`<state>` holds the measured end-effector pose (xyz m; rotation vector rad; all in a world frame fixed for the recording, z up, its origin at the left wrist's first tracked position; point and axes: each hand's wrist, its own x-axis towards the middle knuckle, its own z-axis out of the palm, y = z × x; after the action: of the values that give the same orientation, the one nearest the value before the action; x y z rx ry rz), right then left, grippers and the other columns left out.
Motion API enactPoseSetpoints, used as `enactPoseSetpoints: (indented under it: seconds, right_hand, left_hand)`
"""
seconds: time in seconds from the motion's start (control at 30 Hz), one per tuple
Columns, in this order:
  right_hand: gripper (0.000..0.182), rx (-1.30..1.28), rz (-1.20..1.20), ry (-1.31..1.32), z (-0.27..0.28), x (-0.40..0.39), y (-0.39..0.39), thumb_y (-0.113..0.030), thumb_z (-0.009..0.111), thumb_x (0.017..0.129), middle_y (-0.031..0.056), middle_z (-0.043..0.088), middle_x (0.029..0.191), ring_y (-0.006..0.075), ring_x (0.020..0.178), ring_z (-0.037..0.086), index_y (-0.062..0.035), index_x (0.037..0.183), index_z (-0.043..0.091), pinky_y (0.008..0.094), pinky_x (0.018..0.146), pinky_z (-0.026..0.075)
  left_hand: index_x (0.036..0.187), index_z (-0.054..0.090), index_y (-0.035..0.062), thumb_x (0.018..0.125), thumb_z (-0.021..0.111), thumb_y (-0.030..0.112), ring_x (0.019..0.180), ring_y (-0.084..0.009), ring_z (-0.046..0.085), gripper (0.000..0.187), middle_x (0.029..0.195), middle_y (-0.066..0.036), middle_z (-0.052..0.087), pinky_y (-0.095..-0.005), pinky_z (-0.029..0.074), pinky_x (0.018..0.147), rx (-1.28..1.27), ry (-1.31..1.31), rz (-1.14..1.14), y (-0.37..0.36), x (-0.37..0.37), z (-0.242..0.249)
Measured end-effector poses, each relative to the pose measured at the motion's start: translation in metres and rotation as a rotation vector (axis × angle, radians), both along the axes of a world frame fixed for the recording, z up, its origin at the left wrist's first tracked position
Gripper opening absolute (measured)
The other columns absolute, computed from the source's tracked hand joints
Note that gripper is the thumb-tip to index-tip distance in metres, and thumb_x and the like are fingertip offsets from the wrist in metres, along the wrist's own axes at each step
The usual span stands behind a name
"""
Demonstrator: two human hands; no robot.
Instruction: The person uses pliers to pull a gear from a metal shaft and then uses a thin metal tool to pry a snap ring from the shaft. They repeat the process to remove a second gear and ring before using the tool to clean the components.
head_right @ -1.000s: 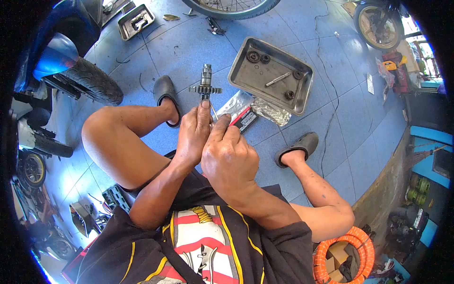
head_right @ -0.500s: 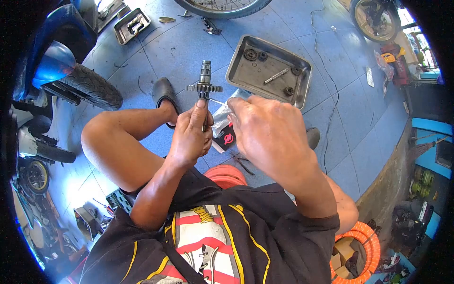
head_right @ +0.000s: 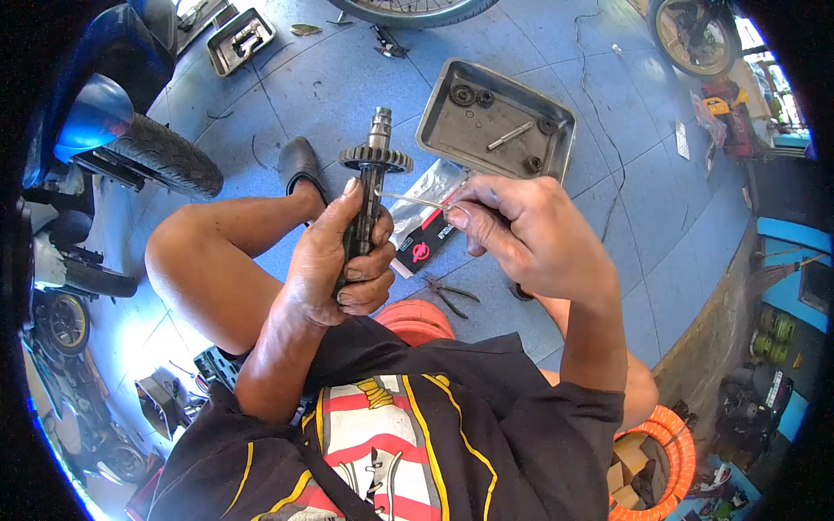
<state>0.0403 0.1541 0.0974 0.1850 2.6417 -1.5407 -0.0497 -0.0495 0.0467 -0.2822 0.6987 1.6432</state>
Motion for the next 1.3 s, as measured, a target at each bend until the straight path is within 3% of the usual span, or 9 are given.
enactPoseSetpoints:
  seconds: [0.17,0.23,0.37,0.57,0.87,0.93,1.13,1.23,1.3]
  right_hand:
    - [0.016,0.02,-0.099,0.077,-0.016,0.007,-0.007,-0.013,0.064,0.09,0.0115,0.054,0.059,0.0135,0.052,0.056,0.0027,0.088,0.065,0.0291,0.051,0.044]
    - [0.015,0.113,-0.093,0.122,-0.017,0.007,-0.008,-0.012,0.063,0.09,0.0051,0.054,0.06,0.0099,0.05,0.047,0.0021,0.085,0.063,0.0259,0.048,0.038]
    - [0.015,0.135,-0.09,0.18,-0.021,0.005,-0.007,-0.012,0.065,0.089,0.0057,0.052,0.059,0.01,0.05,0.045,0.0016,0.084,0.063,0.0264,0.047,0.035]
    - [0.011,0.16,-0.059,0.219,-0.018,0.0,-0.001,-0.008,0.067,0.087,0.0074,0.055,0.06,0.011,0.051,0.049,0.0019,0.084,0.064,0.0268,0.049,0.039]
    - [0.012,0.334,0.171,0.213,0.006,-0.018,0.021,-0.008,0.069,0.082,0.0133,0.063,0.068,0.0228,0.057,0.061,0.0028,0.086,0.065,0.0302,0.053,0.046]
    - [0.013,0.526,0.29,0.306,0.011,-0.023,0.025,-0.009,0.07,0.08,0.0126,0.063,0.069,0.0262,0.058,0.062,0.0015,0.086,0.066,0.0323,0.052,0.047]
    - [0.012,0.898,0.291,0.32,0.019,-0.026,0.006,-0.009,0.073,0.076,0.0095,0.06,0.067,0.0269,0.054,0.059,-0.002,0.081,0.064,0.0364,0.049,0.045]
    - [0.012,0.831,0.185,0.288,0.01,-0.021,-0.005,-0.014,0.068,0.076,0.0112,0.063,0.067,0.0316,0.06,0.064,-0.0032,0.078,0.065,0.0408,0.058,0.051]
    - [0.013,0.72,0.234,0.319,0.004,-0.027,0.008,-0.014,0.068,0.077,0.0129,0.062,0.066,0.0333,0.059,0.062,-0.0023,0.078,0.064,0.0415,0.058,0.05]
  left_hand:
    - [0.081,0.045,0.0106,0.098,0.031,0.059,0.029,-0.01,0.027,0.054,0.047,0.002,0.031,-0.0262,0.02,0.027,0.093,-0.113,-0.004,-0.001,-0.002,0.0]
    - [0.081,0.045,0.0108,0.098,0.031,0.06,0.03,-0.0101,0.028,0.054,0.047,0.002,0.031,-0.0266,0.02,0.028,0.121,-0.13,-0.027,-0.001,-0.002,0.001]
    - [0.081,0.045,0.0108,0.098,0.031,0.061,0.03,-0.0103,0.028,0.054,0.047,0.002,0.031,-0.0268,0.02,0.028,0.17,-0.175,-0.033,-0.002,-0.002,0.001]
    - [0.081,0.045,0.01,0.098,0.031,0.06,0.03,-0.01,0.028,0.054,0.047,0.002,0.032,-0.0259,0.02,0.027,0.189,-0.153,-0.024,0.0,0.0,0.005]
    - [0.081,0.044,0.0095,0.099,0.033,0.058,0.03,-0.0097,0.026,0.053,0.047,0.001,0.03,-0.0254,0.02,0.027,-0.009,0.06,-0.036,0.001,0.001,0.005]
    - [0.08,0.044,0.0095,0.099,0.033,0.058,0.03,-0.0095,0.026,0.053,0.047,0.001,0.029,-0.0253,0.02,0.027,-0.03,0.086,-0.064,0.002,0.001,0.003]
    - [0.081,0.044,0.0106,0.099,0.033,0.058,0.03,-0.0093,0.025,0.052,0.047,0.001,0.029,-0.0249,0.019,0.027,-0.063,0.022,-0.01,0.005,0.002,-0.002]
    - [0.081,0.044,0.0111,0.099,0.033,0.058,0.03,-0.0093,0.025,0.052,0.047,0.002,0.03,-0.0251,0.02,0.028,-0.033,0.034,0.041,0.004,0.0,0.0]
    - [0.081,0.044,0.0111,0.099,0.032,0.058,0.03,-0.0093,0.025,0.052,0.047,0.002,0.03,-0.0253,0.02,0.028,-0.008,-0.001,0.018,0.0,-0.001,0.0]
